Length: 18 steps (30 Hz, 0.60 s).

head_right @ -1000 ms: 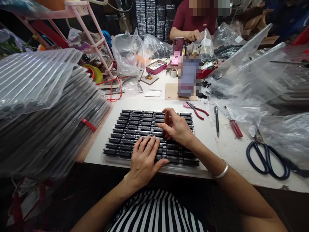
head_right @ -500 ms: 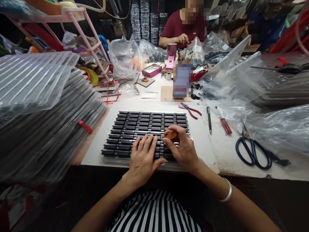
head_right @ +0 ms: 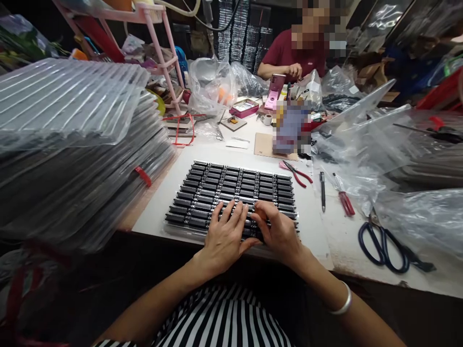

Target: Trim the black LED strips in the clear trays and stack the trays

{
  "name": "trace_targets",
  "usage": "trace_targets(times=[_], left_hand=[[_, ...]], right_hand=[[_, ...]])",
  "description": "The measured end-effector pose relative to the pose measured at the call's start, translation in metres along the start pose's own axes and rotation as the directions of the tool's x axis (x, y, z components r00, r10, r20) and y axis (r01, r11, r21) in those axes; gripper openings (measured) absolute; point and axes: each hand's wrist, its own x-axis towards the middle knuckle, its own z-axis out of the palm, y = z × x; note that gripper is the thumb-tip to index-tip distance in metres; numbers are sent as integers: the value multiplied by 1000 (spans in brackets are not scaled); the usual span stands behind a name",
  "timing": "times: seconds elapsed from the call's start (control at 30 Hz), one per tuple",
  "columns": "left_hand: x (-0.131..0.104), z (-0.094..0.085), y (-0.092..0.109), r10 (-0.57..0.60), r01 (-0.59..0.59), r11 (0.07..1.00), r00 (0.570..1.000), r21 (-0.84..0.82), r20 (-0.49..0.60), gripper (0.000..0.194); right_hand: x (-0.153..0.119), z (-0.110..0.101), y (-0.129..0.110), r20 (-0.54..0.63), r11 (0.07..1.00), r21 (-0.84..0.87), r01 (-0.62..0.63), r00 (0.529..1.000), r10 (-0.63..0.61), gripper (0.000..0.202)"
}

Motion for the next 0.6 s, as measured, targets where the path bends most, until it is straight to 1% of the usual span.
trace_targets(times=[0.07, 0.17, 0.27, 0.33, 0.37, 0.4, 0.43, 0.47, 0.5, 0.53, 0.57, 0.6], left_hand=[[0, -1, -1, 6, -6, 1000, 1000, -3, 5, 73], [0, -2, -2, 10, -9, 1000, 1000, -9, 13, 71], [0, -1, -2, 8, -8, 1000, 1000, -21, 6, 70], [0, -1, -2, 6, -6, 1000, 1000, -31, -7, 71], [0, -1, -2, 3, -3, 999, 1000, -37, -12, 71], [0, -1, -1, -3, 3, 999, 1000, -44, -17, 71], [0, -1, -1, -11, 10, 999, 1000, -52, -23, 71], [0, -2, -1, -19, 17, 998, 999, -61, -34, 70], [1, -3, -1, -28, 25, 997, 998, -68, -48, 70], [1, -4, -1, -36, 31, 997, 997, -75, -65, 69], [1, -4, 0, -41, 35, 996, 996, -79, -83, 67], [2, -4, 0, -42, 34, 996, 994, -82, -98, 65]], right_hand=[[3, -1, 0, 44, 999, -20, 47, 998, -46, 39], [7, -2, 0, 98, 994, 15, 110, 989, -111, 40], [9, -1, 1, 115, 984, 61, 168, 978, -175, 40], [9, -1, 0, 120, 983, 80, 165, 978, -173, 36], [10, -2, -1, 124, 988, 89, 129, 982, -140, 34], [11, -4, -3, 129, 993, 106, 59, 989, -73, 33], [14, -7, -4, 128, 989, 142, -40, 992, 22, 33], [18, -10, -5, 117, 967, 201, -155, 984, 133, 36], [22, -14, -5, 102, 923, 278, -266, 964, 247, 40], [28, -18, -4, 89, 861, 368, -351, 935, 343, 44], [34, -21, -1, 86, 794, 456, -402, 908, 411, 48], [41, -24, 2, 97, 732, 529, -430, 887, 451, 50]])
